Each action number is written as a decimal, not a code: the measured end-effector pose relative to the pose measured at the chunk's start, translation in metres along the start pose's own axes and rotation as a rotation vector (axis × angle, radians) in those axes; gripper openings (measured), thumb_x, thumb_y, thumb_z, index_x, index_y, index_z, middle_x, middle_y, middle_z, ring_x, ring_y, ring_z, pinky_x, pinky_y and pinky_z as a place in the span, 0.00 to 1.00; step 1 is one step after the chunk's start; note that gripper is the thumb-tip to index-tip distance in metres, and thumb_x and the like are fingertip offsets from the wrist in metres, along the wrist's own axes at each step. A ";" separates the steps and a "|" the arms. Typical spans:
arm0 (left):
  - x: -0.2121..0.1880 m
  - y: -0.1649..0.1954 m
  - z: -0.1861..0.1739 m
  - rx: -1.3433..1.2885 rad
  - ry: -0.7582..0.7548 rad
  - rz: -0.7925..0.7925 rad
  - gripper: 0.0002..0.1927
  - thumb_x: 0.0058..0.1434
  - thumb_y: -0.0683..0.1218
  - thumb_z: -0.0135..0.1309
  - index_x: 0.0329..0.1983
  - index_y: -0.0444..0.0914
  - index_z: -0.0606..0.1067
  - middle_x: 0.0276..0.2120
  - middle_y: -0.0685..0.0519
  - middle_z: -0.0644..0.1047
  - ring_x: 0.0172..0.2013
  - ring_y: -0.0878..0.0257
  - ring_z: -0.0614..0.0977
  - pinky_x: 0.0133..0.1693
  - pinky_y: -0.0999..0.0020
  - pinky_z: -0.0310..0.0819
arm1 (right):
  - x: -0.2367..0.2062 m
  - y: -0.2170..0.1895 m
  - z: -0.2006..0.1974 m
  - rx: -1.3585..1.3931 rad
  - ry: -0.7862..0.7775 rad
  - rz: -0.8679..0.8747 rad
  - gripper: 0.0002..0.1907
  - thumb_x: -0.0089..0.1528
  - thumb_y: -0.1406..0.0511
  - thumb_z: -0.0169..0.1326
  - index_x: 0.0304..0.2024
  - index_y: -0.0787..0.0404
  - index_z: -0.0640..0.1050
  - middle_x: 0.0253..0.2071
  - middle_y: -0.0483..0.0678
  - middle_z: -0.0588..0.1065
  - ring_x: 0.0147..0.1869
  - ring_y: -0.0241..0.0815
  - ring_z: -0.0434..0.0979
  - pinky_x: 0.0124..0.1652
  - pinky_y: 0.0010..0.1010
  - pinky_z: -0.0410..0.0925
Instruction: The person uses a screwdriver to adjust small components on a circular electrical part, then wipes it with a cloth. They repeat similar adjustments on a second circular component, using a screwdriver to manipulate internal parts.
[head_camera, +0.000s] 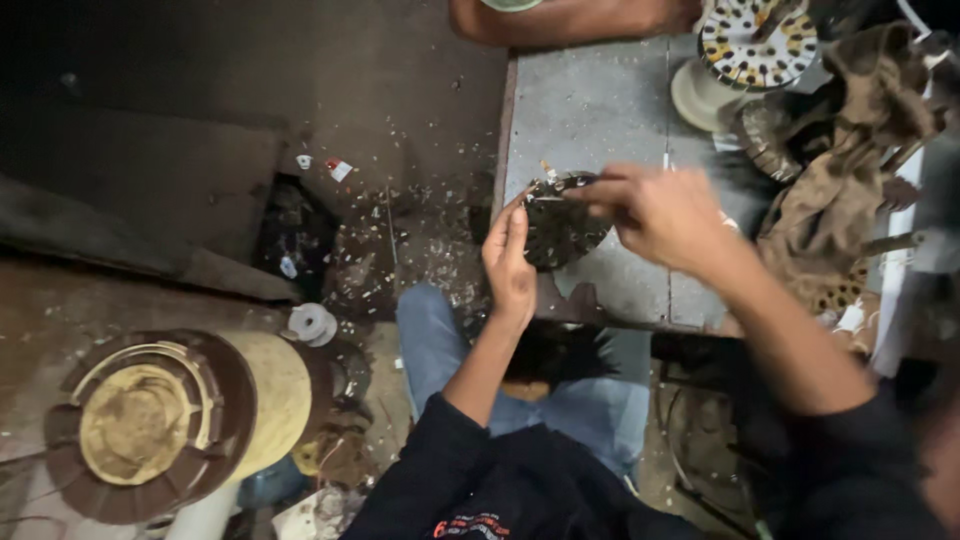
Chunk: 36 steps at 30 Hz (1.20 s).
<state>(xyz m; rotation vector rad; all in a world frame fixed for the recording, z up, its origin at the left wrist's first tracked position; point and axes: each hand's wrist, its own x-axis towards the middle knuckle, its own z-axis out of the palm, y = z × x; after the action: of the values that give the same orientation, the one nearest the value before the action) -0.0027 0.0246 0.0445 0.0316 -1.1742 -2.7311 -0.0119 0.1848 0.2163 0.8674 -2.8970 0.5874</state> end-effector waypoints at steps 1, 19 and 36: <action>0.001 0.000 0.002 -0.032 0.001 -0.017 0.20 0.75 0.48 0.49 0.62 0.29 0.74 0.55 0.49 0.78 0.55 0.63 0.77 0.60 0.67 0.69 | -0.003 0.002 0.011 0.182 0.026 0.077 0.18 0.63 0.66 0.57 0.56 0.50 0.82 0.38 0.50 0.79 0.38 0.49 0.78 0.40 0.38 0.71; 0.031 0.047 0.031 0.608 -0.347 0.191 0.22 0.77 0.51 0.40 0.58 0.33 0.78 0.53 0.48 0.78 0.57 0.60 0.77 0.61 0.67 0.67 | -0.045 -0.021 0.101 0.503 0.615 0.431 0.21 0.68 0.71 0.53 0.63 0.55 0.77 0.35 0.49 0.77 0.38 0.36 0.74 0.41 0.27 0.68; 0.027 0.042 0.020 0.467 -0.327 0.130 0.22 0.79 0.50 0.38 0.60 0.30 0.76 0.56 0.45 0.77 0.59 0.56 0.77 0.64 0.65 0.66 | -0.042 -0.036 0.103 0.319 0.629 0.342 0.25 0.65 0.76 0.53 0.64 0.57 0.76 0.40 0.55 0.77 0.37 0.47 0.78 0.40 0.32 0.70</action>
<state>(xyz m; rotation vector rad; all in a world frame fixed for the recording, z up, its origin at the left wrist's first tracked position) -0.0252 0.0063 0.0894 -0.4302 -1.8073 -2.3492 0.0479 0.1394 0.1262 0.1360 -2.3983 1.1314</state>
